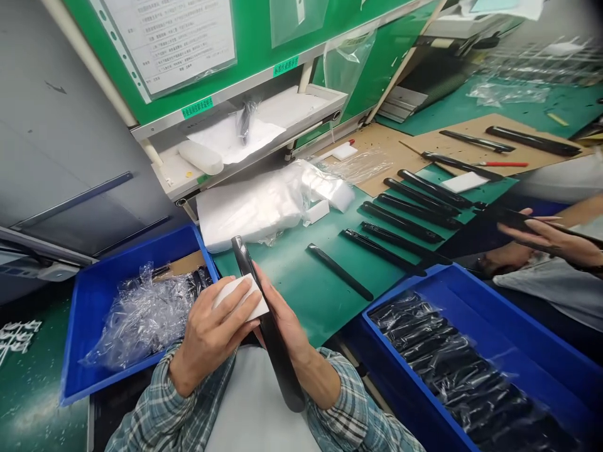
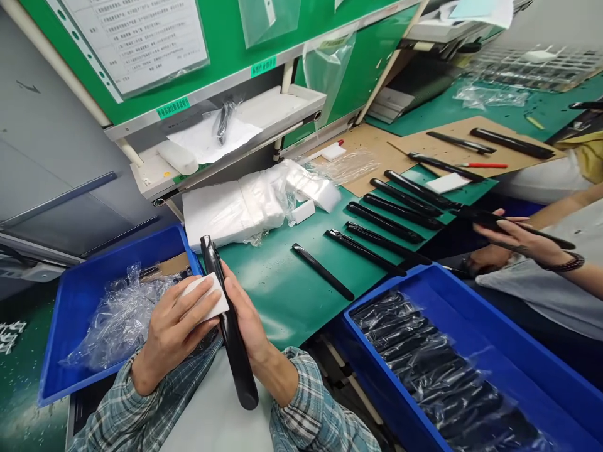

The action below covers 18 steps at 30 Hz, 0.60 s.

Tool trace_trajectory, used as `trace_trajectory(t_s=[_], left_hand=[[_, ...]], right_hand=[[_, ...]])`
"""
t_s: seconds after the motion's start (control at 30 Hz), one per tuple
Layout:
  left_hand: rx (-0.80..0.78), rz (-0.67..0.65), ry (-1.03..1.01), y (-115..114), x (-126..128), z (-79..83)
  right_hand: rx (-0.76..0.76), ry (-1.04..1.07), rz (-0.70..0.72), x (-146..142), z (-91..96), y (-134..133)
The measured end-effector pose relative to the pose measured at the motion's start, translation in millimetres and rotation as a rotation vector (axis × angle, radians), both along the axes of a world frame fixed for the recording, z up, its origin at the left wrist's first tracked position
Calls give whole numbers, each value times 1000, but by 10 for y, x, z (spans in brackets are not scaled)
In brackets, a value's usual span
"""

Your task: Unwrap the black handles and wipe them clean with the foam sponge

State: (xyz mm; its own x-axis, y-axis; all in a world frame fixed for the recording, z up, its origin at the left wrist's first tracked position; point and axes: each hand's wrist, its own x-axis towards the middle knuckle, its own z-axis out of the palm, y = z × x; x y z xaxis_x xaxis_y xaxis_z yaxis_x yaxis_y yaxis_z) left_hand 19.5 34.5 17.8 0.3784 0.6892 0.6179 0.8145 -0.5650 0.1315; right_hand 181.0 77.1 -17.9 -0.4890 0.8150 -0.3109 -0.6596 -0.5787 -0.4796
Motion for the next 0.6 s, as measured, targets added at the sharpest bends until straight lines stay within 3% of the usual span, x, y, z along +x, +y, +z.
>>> trace_trajectory(t_s=[0.23,0.4,0.6], left_hand=[[29,13,35,-8,-33,-18],[69,3,14,-27,10,-29],[80,14,-9,-34,18,39]], right_hand=[[-93,-49,0,5,80,-53],[-118,-27,45,8,36,-75],[-90,2,71,21,82,-100]])
